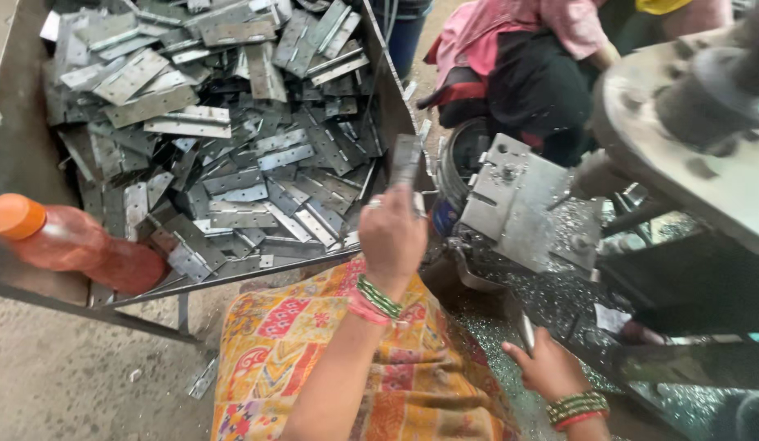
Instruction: The person repeatedly picks metal hinge pieces from a bin, places them into a press machine, and operates the lever to process each piece. After processing, the person removes the piece and returns it to the bin, continuing the cycle.
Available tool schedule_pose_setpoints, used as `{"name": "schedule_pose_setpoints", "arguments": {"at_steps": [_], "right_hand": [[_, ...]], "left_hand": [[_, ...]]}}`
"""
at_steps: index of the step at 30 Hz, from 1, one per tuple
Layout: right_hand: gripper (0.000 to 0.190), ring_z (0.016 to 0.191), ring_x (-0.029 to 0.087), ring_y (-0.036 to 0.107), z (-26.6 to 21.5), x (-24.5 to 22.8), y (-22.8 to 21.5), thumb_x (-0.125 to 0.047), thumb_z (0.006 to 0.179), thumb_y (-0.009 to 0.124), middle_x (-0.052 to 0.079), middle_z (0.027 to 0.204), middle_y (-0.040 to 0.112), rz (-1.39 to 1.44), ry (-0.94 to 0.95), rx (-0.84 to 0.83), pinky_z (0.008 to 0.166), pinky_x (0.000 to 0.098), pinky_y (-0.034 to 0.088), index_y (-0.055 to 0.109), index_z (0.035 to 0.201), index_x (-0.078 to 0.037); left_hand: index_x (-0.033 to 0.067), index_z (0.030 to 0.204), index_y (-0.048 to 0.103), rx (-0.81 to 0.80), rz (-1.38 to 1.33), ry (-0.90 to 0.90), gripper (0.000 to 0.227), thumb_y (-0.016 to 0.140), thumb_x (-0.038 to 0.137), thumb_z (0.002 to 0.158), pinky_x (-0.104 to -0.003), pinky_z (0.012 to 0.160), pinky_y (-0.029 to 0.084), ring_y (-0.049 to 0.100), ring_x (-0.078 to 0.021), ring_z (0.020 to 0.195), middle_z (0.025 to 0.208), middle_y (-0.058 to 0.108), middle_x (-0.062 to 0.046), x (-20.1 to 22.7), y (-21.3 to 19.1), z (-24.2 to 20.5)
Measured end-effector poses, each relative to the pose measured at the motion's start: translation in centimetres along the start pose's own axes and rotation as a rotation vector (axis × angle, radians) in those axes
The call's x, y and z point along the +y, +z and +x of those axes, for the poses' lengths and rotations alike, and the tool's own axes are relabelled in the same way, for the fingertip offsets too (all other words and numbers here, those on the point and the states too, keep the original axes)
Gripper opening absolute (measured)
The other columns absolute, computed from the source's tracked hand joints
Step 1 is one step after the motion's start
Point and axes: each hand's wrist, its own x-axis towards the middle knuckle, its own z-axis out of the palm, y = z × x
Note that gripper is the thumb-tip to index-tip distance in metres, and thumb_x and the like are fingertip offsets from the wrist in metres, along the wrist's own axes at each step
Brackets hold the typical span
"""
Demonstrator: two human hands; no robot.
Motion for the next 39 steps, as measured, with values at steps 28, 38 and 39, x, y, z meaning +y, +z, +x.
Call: {"name": "schedule_pose_setpoints", "arguments": {"at_steps": [28,38,39], "right_hand": [[0.059,0.088,0.047,0.071,0.7,1.9,9.9,-0.049,0.083,0.074,0.028,0.09,0.072,0.222,-0.075,0.23,0.076,0.053,0.058,0.056,0.111,0.0],[0.052,0.086,0.046,0.072,1.0,1.4,12.2,-0.049,0.09,0.067,0.027,0.088,0.073,0.206,-0.043,0.324,0.075,0.0542,0.058,0.055,0.114,-0.004],[0.047,0.085,0.046,0.072,0.8,1.2,13.0,-0.046,0.094,0.064,0.027,0.085,0.074,0.239,-0.039,0.364,0.074,0.0544,0.058,0.055,0.116,-0.005]], "left_hand": [[0.0016,0.116,0.072,-0.417,0.065,0.451,0.041,0.063,0.028,0.086,-0.049,0.117,0.038,0.053,-0.0275,0.137,0.141,0.059,-0.016,11.6,8.1,-4.4],[0.0022,0.113,0.073,-0.36,0.024,0.414,0.032,0.06,0.022,0.091,-0.052,0.115,0.037,0.054,-0.0286,0.135,0.143,0.06,-0.015,11.3,7.8,-5.3],[0.0025,0.114,0.073,-0.347,0.048,0.437,0.035,0.06,0.022,0.089,-0.051,0.115,0.036,0.055,-0.028,0.134,0.143,0.059,-0.014,11.1,8.0,-5.0]]}}
